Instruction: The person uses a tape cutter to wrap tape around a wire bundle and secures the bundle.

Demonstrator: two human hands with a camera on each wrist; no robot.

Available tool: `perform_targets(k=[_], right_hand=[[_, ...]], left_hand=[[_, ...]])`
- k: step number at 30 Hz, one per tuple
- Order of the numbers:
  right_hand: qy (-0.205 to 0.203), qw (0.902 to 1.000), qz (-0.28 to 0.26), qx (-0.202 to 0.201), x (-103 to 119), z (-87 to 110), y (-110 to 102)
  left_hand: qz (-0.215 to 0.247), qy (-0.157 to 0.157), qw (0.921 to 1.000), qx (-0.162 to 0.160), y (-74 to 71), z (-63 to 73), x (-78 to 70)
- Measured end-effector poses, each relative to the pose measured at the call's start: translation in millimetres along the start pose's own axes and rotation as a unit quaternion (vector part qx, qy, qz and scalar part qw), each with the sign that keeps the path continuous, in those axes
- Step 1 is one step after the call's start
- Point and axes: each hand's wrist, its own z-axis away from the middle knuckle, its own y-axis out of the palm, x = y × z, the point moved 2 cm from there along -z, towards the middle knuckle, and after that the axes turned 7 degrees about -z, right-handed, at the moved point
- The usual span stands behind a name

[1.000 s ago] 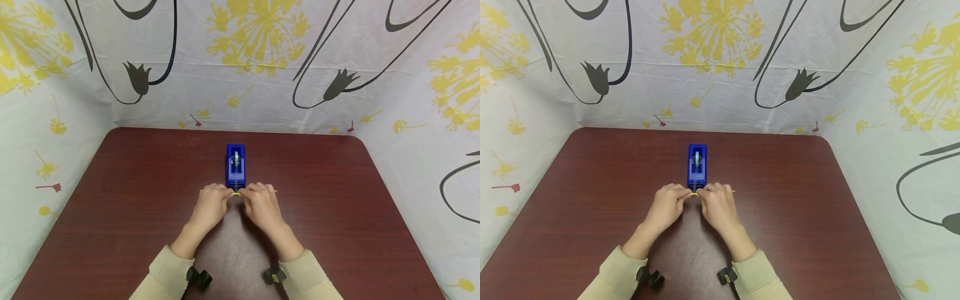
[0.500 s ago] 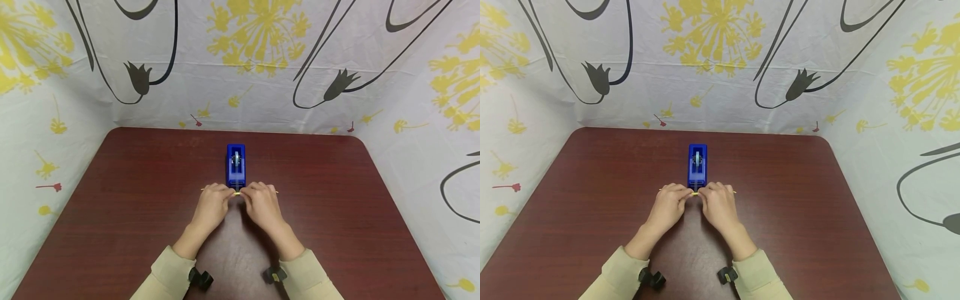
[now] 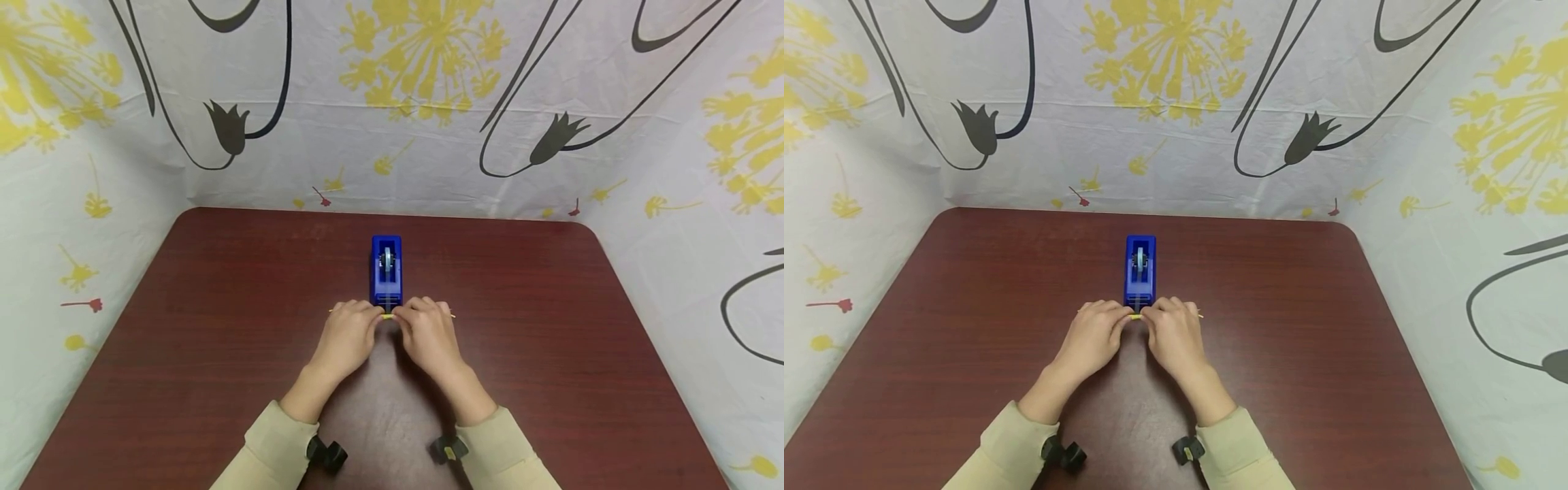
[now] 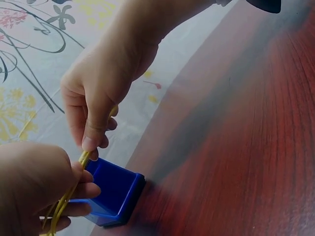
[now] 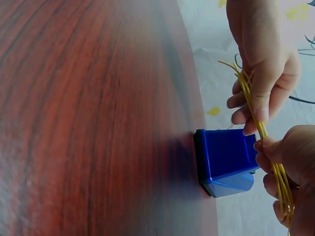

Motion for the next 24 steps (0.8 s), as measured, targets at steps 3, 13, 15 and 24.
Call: perform_targets(k=[3,13,15,24], right_hand=[[-0.006,1.0,-0.003,-0.007,-0.4,0.1,0.3],[-0.008,1.0,-0.005,0.002,-0.2,0.0,-0.6],[-0.005,1.0,-0.005,0.006,-0.1,-0.1,-0.8],[0.009,0.9998,-0.004,0.017,-0.2,0.3,-1.3]], left_hand=[[-0.006,-0.001,1.0,0.001,0.1,-0.2,0.3],[-0.011,0.004,0.999,-0.043,-0.2,-0.9,2.8],[-0.007,0.005,0.9988,-0.049,0.1,-0.8,3.2],[-0.01,0.013,0.9985,-0.051,2.3,-0.7,4.4]])
